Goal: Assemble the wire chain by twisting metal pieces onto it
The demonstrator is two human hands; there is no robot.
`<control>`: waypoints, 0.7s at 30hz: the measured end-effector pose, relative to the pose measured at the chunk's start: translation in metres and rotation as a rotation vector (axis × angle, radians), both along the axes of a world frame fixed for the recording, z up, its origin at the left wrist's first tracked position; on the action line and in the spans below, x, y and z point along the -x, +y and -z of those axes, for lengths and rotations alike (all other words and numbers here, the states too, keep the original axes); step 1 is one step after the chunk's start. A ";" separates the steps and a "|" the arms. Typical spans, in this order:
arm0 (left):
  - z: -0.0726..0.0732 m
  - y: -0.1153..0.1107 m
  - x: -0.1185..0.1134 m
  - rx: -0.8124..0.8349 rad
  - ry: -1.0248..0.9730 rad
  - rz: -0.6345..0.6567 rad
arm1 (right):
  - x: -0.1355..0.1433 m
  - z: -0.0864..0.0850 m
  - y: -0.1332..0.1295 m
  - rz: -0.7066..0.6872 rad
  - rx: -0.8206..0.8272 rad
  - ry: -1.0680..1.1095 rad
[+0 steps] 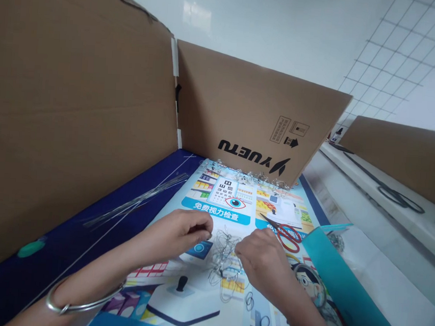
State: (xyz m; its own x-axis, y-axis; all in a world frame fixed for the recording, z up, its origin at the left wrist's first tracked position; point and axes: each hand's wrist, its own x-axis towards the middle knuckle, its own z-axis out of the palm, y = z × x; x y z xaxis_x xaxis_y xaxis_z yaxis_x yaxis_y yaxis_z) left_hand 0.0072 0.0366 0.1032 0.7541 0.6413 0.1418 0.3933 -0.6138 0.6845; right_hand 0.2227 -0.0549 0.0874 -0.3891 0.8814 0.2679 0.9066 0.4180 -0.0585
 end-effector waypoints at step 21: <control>0.094 0.025 -0.008 -0.233 0.360 0.115 | -0.026 -0.004 0.005 -0.121 0.029 0.017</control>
State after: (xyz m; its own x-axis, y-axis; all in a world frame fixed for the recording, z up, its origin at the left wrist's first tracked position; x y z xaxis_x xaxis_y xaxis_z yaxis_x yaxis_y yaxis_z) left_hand 0.0149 0.0614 0.0091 0.8466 0.5320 -0.0123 0.5011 -0.7892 0.3550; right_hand 0.2483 -0.0499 0.0910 -0.4887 0.8357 0.2505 0.8484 0.5222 -0.0871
